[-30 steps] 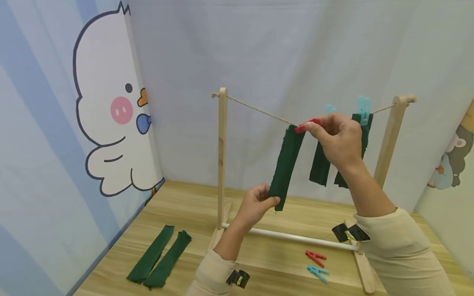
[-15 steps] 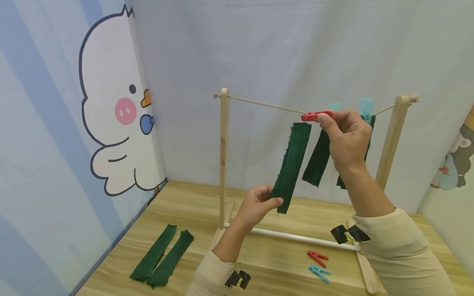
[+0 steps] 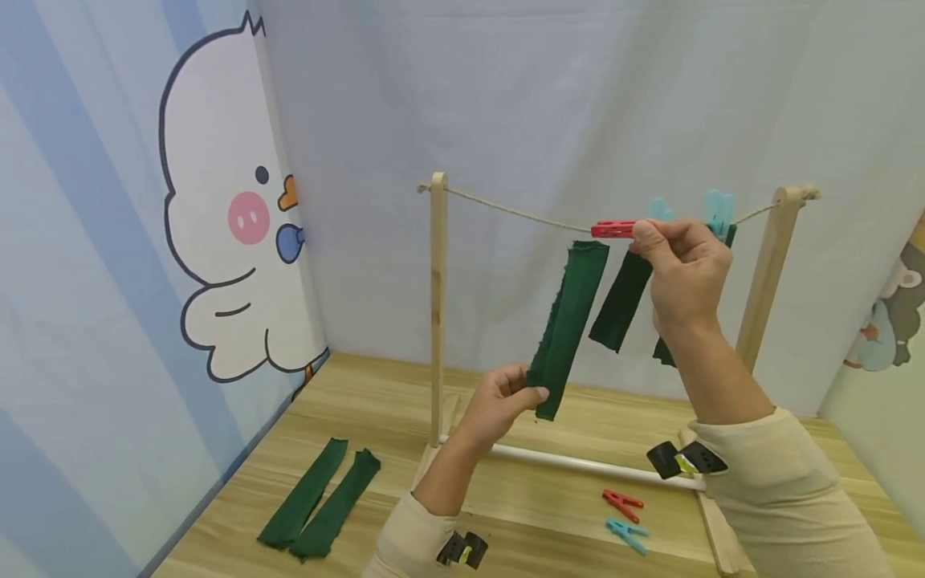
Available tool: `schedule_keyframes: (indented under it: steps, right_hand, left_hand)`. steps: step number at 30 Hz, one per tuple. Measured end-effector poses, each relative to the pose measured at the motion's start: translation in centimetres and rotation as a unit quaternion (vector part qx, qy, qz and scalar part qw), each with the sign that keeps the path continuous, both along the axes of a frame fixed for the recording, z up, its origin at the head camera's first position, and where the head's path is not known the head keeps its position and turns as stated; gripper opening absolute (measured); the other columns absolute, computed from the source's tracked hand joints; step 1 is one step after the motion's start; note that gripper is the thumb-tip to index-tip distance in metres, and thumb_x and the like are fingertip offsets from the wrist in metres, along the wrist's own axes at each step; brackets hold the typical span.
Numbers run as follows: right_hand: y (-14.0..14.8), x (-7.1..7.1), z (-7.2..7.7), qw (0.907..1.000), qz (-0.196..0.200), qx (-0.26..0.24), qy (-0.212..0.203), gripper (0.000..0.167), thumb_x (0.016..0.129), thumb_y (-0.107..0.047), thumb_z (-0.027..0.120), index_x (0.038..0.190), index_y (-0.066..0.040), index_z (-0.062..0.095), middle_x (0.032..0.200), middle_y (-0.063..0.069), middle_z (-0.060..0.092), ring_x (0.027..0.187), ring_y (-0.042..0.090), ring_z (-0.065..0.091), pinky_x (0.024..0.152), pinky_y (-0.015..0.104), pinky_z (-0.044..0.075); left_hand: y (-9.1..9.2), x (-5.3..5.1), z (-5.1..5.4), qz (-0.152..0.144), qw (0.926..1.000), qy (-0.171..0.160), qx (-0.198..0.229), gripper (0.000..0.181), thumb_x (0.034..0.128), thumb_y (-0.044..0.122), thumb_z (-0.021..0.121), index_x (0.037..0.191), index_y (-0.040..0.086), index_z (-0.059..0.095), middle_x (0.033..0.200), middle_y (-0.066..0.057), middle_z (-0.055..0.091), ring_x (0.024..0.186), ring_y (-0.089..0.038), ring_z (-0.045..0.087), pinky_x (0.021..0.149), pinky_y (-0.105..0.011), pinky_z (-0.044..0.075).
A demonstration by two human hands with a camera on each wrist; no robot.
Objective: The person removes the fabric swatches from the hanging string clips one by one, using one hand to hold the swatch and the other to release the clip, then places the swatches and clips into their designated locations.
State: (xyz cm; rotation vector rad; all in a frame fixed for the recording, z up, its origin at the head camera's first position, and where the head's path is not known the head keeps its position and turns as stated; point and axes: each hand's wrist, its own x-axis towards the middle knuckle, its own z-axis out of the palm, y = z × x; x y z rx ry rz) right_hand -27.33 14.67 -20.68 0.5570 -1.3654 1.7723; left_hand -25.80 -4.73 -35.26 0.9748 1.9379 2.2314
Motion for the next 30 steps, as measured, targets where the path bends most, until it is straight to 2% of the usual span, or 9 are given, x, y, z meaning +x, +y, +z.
schedule_keyframes:
  steps: [6,15,21,30]
  right_hand:
    - [0.4,0.2,0.2,0.9999,0.008,-0.008,0.003,0.008,0.083,-0.001,0.068,0.077,0.000,0.063,0.078,0.008,0.064,0.062,0.016,0.060,0.073,0.024,0.050]
    - [0.6,0.4,0.1,0.9983,0.013,-0.051,0.027,0.008,0.082,0.002,0.068,0.076,0.002,0.062,0.072,0.009,0.063,0.060,0.016,0.058,0.070,0.026,0.048]
    - [0.8,0.5,-0.2,0.9976,0.018,-0.061,0.028,0.008,0.083,0.002,0.067,0.077,0.004,0.061,0.073,0.009,0.063,0.060,0.017,0.057,0.070,0.027,0.047]
    - [1.4,1.1,-0.4,0.9965,0.004,-0.083,-0.009,0.013,0.081,-0.004,0.070,0.083,0.006,0.062,0.080,0.013,0.063,0.063,0.019,0.058,0.072,0.025,0.048]
  left_hand:
    - [-0.4,0.0,-0.1,0.004,1.0000,-0.003,0.005,0.016,0.0878,0.002,0.055,0.094,-0.013,0.057,0.079,0.002,0.062,0.076,-0.012,0.058,0.074,-0.029,0.048]
    - [-0.8,0.3,-0.6,-0.010,0.9996,0.007,0.027,0.019,0.0863,0.002,0.053,0.091,-0.016,0.053,0.079,0.002,0.061,0.075,-0.012,0.055,0.071,-0.028,0.047]
    - [-1.0,0.7,-1.3,0.003,0.9995,-0.014,0.030,0.019,0.0847,0.003,0.052,0.091,-0.016,0.053,0.078,0.002,0.059,0.073,-0.011,0.055,0.070,-0.027,0.047]
    - [-1.4,1.1,-2.5,0.010,0.9986,-0.049,0.015,0.022,0.0851,0.003,0.051,0.095,-0.017,0.055,0.078,0.000,0.061,0.073,-0.012,0.057,0.074,-0.029,0.046]
